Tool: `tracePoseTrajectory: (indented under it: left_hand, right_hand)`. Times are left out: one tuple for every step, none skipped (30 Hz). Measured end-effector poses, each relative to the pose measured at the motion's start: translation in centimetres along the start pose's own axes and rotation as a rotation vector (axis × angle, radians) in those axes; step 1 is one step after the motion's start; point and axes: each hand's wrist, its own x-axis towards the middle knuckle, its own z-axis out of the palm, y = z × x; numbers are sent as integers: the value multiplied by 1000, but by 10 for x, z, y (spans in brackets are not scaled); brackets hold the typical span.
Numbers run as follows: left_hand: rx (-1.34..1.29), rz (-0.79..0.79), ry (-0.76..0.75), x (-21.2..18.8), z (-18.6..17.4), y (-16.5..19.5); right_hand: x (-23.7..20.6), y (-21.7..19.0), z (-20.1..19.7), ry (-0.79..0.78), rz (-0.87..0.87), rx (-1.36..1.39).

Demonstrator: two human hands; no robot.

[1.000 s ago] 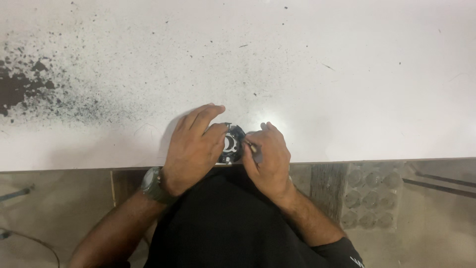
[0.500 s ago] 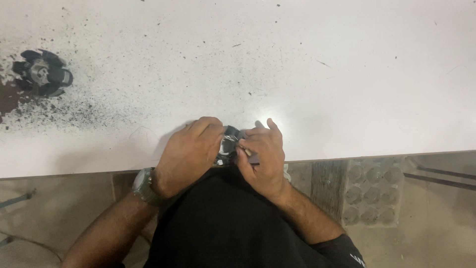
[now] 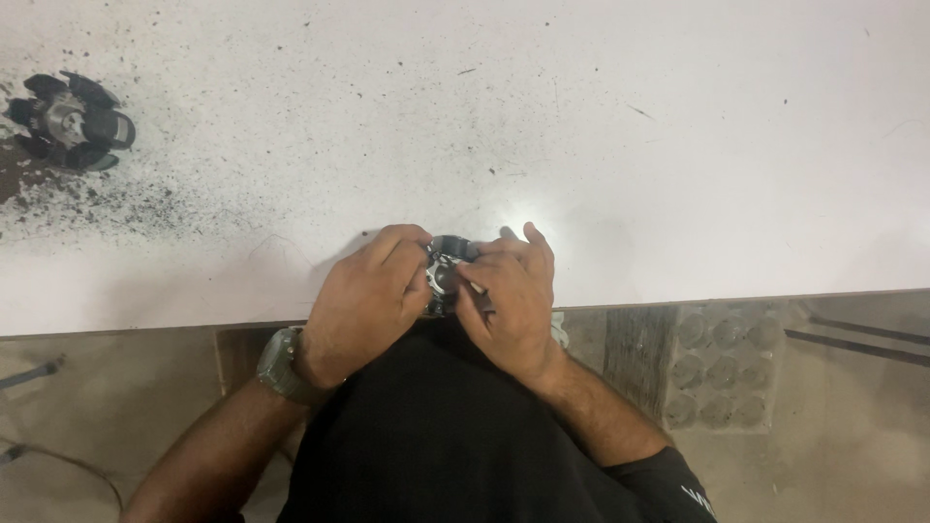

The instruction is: The person sits at a white workbench and cleans small black sprocket-like metal components one at a time, holding each part and working on it with a small hand tool, then sets the finished part aside on the table where a pile of completed parts accumulates.

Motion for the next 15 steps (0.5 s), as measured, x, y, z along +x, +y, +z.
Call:
tracePoseTrajectory:
  left_hand:
    - [5, 13, 5, -1, 1, 0]
    - [24, 30, 21, -1, 2, -1]
    - [42, 42, 36, -2, 3, -1]
    - [60, 50, 49, -3, 4, -1]
    - [57, 44, 56, -4, 6, -1]
    - [56, 43, 66, -6, 7, -1]
    - [59, 49, 78, -6, 8, -3]
    - [68, 45, 75, -7, 10, -4]
    - [76, 37, 71, -9, 11, -5]
    - [83, 26, 65, -10, 13, -5]
    - [88, 22, 55, -11, 15, -5]
    - [95, 20, 46, -11, 16, -4]
    - [105, 18, 41, -12, 17, -3]
    - [85, 16, -2, -13, 15, -2]
    - [67, 15, -43, -13, 11, -3]
  right_hand:
    - [0, 1, 1, 14, -12, 19]
    - [0, 1, 2, 25, -26, 39]
    - [1, 1, 3, 31, -39, 61]
    - [1, 1, 4, 26, -49, 67]
    - [3, -1, 5, 19, -57, 73]
    - [5, -2, 5, 17, -68, 77]
    - [7, -3, 5, 10, -64, 56]
    - [9, -5, 5, 3, -59, 34]
    - [9, -7, 5, -7, -52, 14]
    - [9, -8, 5, -10, -43, 10]
    - [9, -9, 5, -12, -33, 6]
    - [7, -8, 7, -11, -25, 2]
    - [4, -6, 8, -15, -31, -9]
    - [0, -1, 6, -20, -38, -18]
    - [-4, 6, 5, -24, -47, -26]
